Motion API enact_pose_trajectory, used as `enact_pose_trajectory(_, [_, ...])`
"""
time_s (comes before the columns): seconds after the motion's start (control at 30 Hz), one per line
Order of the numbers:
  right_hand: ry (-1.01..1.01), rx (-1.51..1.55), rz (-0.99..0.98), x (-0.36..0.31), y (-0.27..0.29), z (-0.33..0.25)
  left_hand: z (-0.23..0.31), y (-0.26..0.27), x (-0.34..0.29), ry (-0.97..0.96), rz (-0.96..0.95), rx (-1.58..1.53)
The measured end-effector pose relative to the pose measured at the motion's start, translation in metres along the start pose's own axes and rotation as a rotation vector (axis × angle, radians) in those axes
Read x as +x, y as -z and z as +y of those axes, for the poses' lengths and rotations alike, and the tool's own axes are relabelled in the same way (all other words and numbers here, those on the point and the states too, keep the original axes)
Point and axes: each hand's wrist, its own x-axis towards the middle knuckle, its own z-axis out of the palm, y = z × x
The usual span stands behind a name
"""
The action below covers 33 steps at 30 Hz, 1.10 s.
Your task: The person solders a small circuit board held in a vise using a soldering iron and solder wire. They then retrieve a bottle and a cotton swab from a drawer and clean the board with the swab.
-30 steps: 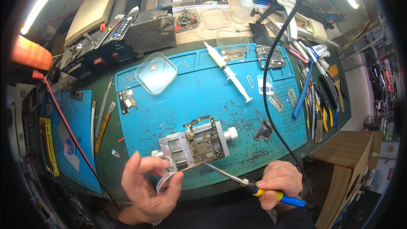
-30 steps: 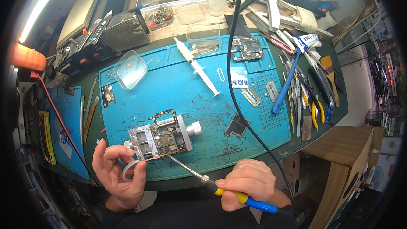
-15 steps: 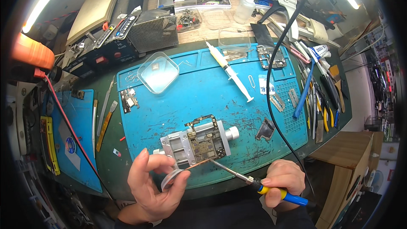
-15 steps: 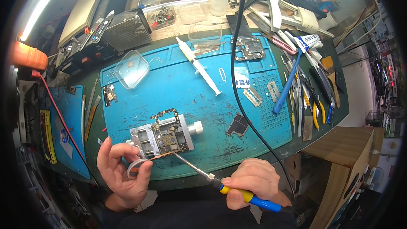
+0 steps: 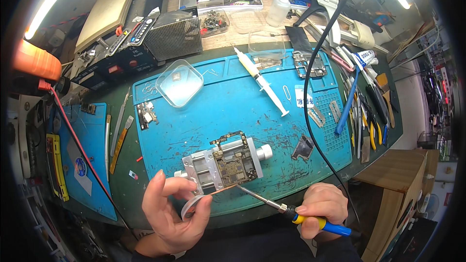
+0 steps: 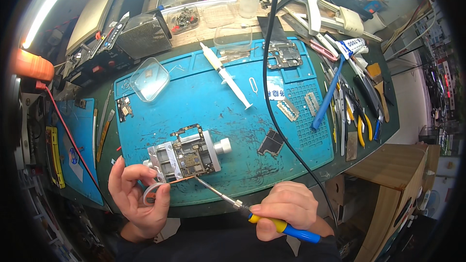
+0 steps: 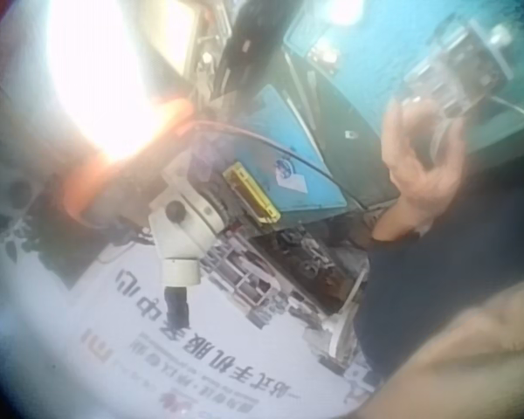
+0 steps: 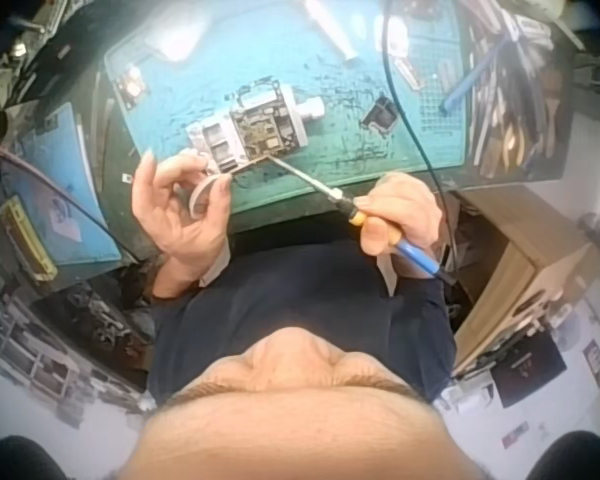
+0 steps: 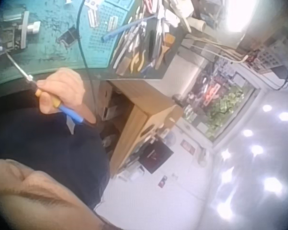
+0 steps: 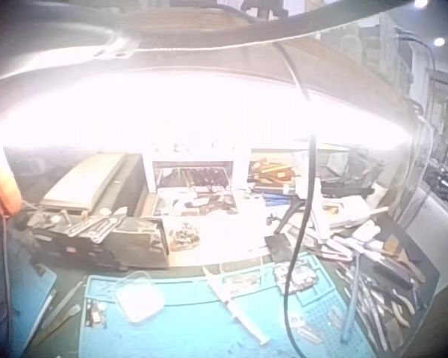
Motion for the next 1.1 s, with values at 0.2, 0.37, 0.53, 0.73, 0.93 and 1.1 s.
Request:
enact_pose_trajectory(0.2, [0.003, -0.002, -0.005, -0.0001, 0.0016, -0.0001, -0.0001, 0.0008, -0.0002, 0.0, -0.017, -0.007])
enact_pose_trajectory(0.37, [0.014, 0.016, -0.004, -0.0006, -0.0009, 0.0014, 0.0012, 0.0009, 0.0004, -0.001, -0.002, 0.01])
enact_pose_trajectory(0.53, [0.013, 0.015, -0.015, -0.0007, 0.0001, 0.0013, 0.0004, -0.0001, 0.0002, 0.005, 0.012, 0.007])
enact_pose_trajectory(0.73, [0.007, 0.005, -0.012, 0.0001, 0.0017, 0.0009, 0.0001, -0.0015, -0.001, 0.012, 0.014, 0.015])
enact_pose_trajectory(0.93, [0.004, 0.007, 0.012, -0.0012, 0.0001, 0.0013, -0.0019, -0.0027, -0.0005, 0.004, 0.02, -0.004])
enact_pose_trajectory(1.1, [0.003, 0.002, 0.008, 0.0005, -0.0018, 0.0005, -0.0004, -0.0009, 0.0011, 0.009, 0.028, 0.02])
